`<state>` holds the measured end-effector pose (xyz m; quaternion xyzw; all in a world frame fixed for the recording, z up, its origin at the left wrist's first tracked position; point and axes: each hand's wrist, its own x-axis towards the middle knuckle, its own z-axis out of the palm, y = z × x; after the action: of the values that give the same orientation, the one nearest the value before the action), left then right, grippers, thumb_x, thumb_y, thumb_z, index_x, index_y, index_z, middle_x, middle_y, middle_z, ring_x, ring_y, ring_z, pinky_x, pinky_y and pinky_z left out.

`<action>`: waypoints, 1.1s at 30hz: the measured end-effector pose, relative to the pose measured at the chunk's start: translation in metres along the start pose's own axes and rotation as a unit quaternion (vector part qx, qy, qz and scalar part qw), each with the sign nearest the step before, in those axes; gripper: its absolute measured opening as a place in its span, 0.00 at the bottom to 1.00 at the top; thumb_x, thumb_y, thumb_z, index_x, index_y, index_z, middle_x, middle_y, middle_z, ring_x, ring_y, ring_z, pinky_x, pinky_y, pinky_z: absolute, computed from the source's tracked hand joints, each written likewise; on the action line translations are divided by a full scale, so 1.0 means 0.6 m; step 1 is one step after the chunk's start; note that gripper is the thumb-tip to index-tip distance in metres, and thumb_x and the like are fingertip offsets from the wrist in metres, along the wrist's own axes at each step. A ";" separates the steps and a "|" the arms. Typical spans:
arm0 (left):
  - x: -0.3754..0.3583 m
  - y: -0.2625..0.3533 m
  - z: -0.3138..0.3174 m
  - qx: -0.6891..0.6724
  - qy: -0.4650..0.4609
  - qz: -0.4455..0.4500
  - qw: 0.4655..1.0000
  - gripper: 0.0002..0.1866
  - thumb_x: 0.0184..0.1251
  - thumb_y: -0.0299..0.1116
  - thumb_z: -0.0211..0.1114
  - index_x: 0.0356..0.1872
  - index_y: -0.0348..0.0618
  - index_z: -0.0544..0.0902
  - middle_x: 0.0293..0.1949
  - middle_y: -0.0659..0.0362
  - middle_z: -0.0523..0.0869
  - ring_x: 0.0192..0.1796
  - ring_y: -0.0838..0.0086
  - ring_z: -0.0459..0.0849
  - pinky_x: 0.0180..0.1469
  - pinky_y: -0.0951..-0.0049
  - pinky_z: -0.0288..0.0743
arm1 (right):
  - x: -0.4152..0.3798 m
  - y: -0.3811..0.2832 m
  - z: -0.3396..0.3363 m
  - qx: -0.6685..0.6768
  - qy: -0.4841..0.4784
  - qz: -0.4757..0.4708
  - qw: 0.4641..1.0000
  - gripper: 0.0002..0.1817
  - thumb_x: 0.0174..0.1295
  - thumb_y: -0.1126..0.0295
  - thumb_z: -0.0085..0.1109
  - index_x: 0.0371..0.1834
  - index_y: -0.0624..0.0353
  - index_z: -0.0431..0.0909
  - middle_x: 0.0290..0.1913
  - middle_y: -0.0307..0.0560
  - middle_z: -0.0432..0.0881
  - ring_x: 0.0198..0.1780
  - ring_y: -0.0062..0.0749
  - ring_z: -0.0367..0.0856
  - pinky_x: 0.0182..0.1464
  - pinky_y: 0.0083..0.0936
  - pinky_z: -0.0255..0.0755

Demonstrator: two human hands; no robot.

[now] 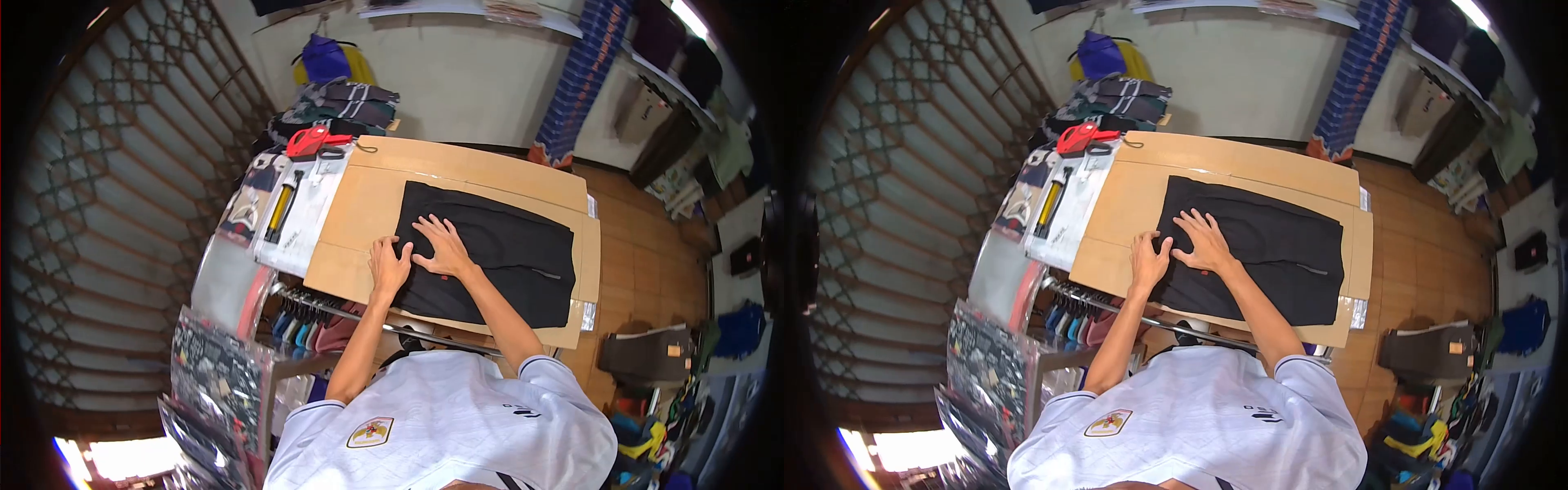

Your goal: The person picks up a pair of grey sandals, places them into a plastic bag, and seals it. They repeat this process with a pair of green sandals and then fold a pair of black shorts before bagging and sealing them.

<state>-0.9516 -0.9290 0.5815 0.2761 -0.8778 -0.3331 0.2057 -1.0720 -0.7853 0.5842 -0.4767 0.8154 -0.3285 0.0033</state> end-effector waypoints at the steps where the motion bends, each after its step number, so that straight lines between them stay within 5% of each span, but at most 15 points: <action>1: 0.011 -0.001 0.002 0.016 -0.008 0.012 1.000 0.22 0.73 0.46 0.69 0.56 0.37 0.83 0.60 0.44 0.80 0.64 0.47 0.77 0.65 0.46 0.70 | 0.002 -0.005 -0.005 0.029 0.016 0.011 0.999 0.41 0.58 0.56 0.74 0.75 0.59 0.73 0.77 0.59 0.72 0.81 0.55 0.64 0.81 0.55 0.54; 6: 0.051 -0.012 0.018 0.028 -0.025 0.041 0.998 0.19 0.75 0.43 0.67 0.50 0.34 0.84 0.52 0.42 0.83 0.59 0.44 0.80 0.63 0.48 0.71 | -0.074 -0.024 -0.062 0.022 0.261 0.127 0.957 0.26 0.60 0.68 0.73 0.62 0.64 0.82 0.63 0.59 0.85 0.69 0.58 0.79 0.71 0.46 0.71; 11: 0.076 -0.040 0.015 -0.054 -0.045 0.048 0.996 0.13 0.75 0.36 0.65 0.43 0.32 0.82 0.43 0.39 0.84 0.52 0.42 0.81 0.57 0.49 0.73 | -0.188 0.001 -0.132 -0.051 0.359 0.282 0.888 0.22 0.64 0.72 0.69 0.62 0.64 0.81 0.61 0.60 0.84 0.65 0.56 0.80 0.70 0.43 0.72; 18: 0.101 -0.042 0.001 -0.098 -0.074 -0.009 0.992 0.11 0.74 0.31 0.65 0.46 0.32 0.77 0.42 0.37 0.86 0.46 0.39 0.84 0.51 0.47 0.75 | -0.252 0.053 -0.160 -0.179 0.342 0.344 0.856 0.23 0.68 0.67 0.67 0.65 0.62 0.79 0.68 0.58 0.81 0.71 0.57 0.74 0.73 0.51 0.66; 23: 0.117 -0.039 -0.007 -0.094 -0.030 -0.004 0.995 0.12 0.73 0.27 0.63 0.51 0.32 0.74 0.42 0.38 0.85 0.47 0.39 0.84 0.51 0.47 0.75 | -0.224 0.067 -0.146 -0.207 0.240 0.395 0.862 0.23 0.70 0.59 0.66 0.65 0.57 0.82 0.72 0.53 0.78 0.75 0.54 0.69 0.73 0.58 0.61; 27: 0.137 -0.054 -0.024 0.046 0.040 -0.016 0.998 0.14 0.73 0.26 0.63 0.55 0.34 0.76 0.53 0.40 0.83 0.57 0.42 0.80 0.60 0.48 0.72 | -0.181 0.054 -0.152 -0.218 0.232 0.367 0.874 0.19 0.68 0.62 0.68 0.60 0.55 0.86 0.66 0.47 0.84 0.69 0.48 0.75 0.70 0.53 0.62; 30: 0.138 -0.011 -0.032 0.048 0.098 0.122 0.987 0.17 0.73 0.26 0.63 0.60 0.32 0.77 0.55 0.40 0.83 0.59 0.42 0.79 0.63 0.48 0.71 | -0.164 0.085 -0.157 -0.228 0.234 0.339 0.882 0.16 0.68 0.66 0.67 0.57 0.54 0.87 0.65 0.46 0.84 0.69 0.47 0.76 0.70 0.52 0.61; 33: 0.159 0.024 -0.019 -0.018 -0.037 0.247 0.968 0.17 0.75 0.28 0.63 0.62 0.38 0.80 0.63 0.45 0.82 0.68 0.48 0.78 0.71 0.51 0.68 | -0.149 0.136 -0.162 -0.245 0.224 0.284 0.900 0.15 0.68 0.70 0.65 0.56 0.54 0.88 0.65 0.46 0.84 0.69 0.48 0.76 0.70 0.53 0.61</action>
<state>-1.0229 -0.9847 0.6162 0.0344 -0.9196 -0.2977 0.2539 -1.1176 -0.6370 0.5889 -0.1251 0.9500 -0.2018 -0.2028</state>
